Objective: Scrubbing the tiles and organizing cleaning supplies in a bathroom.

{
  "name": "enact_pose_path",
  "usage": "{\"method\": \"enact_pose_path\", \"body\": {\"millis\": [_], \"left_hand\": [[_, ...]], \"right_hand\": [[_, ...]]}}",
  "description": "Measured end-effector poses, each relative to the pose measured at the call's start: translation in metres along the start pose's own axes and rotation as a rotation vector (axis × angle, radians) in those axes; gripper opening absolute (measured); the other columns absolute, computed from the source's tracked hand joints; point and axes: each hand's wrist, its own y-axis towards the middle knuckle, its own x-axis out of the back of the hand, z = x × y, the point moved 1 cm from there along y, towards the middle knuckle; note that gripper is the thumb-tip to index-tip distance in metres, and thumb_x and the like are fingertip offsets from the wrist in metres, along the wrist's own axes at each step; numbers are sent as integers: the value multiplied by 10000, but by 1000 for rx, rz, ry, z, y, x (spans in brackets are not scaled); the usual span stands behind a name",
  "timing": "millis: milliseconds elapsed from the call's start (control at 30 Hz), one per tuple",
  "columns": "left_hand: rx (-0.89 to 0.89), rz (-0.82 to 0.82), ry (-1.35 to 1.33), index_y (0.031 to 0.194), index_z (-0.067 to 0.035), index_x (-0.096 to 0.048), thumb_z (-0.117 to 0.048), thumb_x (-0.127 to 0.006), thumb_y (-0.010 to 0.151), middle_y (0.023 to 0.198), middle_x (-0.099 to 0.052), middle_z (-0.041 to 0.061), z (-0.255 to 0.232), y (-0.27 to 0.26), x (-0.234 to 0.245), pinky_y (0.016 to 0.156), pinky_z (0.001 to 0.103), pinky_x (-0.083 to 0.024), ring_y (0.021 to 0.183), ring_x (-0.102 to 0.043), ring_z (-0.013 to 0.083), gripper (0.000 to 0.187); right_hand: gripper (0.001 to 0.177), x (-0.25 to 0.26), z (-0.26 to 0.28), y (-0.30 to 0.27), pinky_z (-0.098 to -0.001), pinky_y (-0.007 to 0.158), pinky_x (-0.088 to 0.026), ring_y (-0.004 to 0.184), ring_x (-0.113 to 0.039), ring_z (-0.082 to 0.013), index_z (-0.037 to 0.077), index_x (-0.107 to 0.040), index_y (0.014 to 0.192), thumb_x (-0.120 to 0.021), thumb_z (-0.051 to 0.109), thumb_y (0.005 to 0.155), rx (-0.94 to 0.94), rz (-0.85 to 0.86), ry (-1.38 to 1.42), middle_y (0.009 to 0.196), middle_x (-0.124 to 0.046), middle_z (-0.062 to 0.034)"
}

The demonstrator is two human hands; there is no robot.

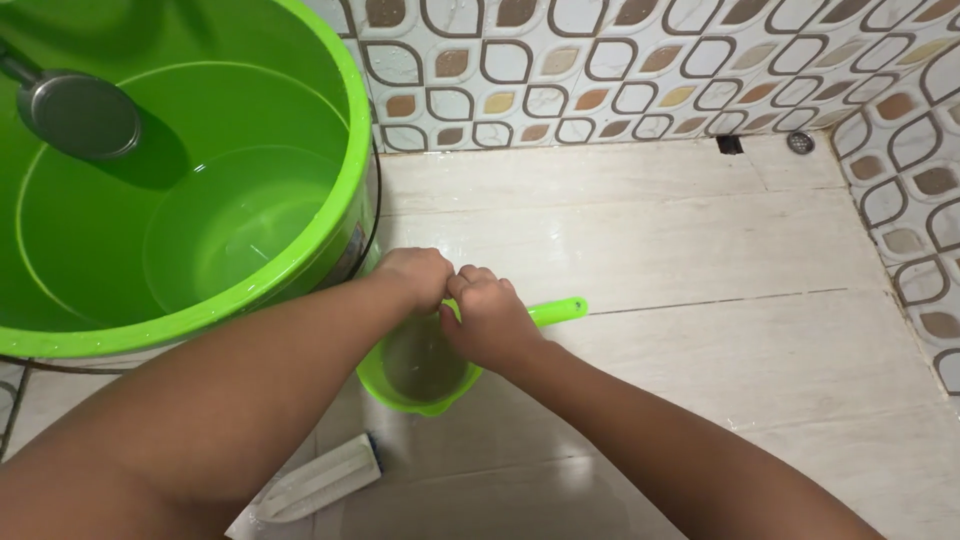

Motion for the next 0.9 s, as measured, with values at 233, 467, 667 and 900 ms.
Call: {"method": "enact_pose_path", "body": {"millis": [233,467,667,900], "left_hand": [[-9,14,-77,1165,-256,-722,-247,-751,832,1182,-724,52,13,-15,-17,936,431,-559,1132,-690,279,335],[-47,-79,-162,1328,-162,-543,-164,-766,804,1310,-618,133,31,-31,-35,961,458,-533,1211,-623,337,569],[-32,-30,-156,1530,-158,-340,-160,-767,840,1466,-473,136,30,-62,-28,1043,436,-482,1309,-544,333,811],[-45,-24,-224,1593,-164,-238,-171,-731,876,1530,-407,93,35,-61,-37,1095,408,-437,1370,-487,301,869]], "right_hand": [[194,-11,8,-3,-482,774,-518,899,-650,-358,49,-679,970,-733,121,799,111,-98,101,926,-663,-137],[99,-17,56,-16,-472,759,-537,881,-656,-349,64,-634,865,-709,119,831,124,-1,253,908,-663,-131],[107,-42,87,-38,-444,775,-536,921,-637,-330,74,-599,861,-695,121,863,334,37,437,950,-625,-114],[137,-94,95,-68,-450,822,-533,995,-620,-318,72,-621,938,-719,150,882,380,373,431,1007,-629,-93]]}}
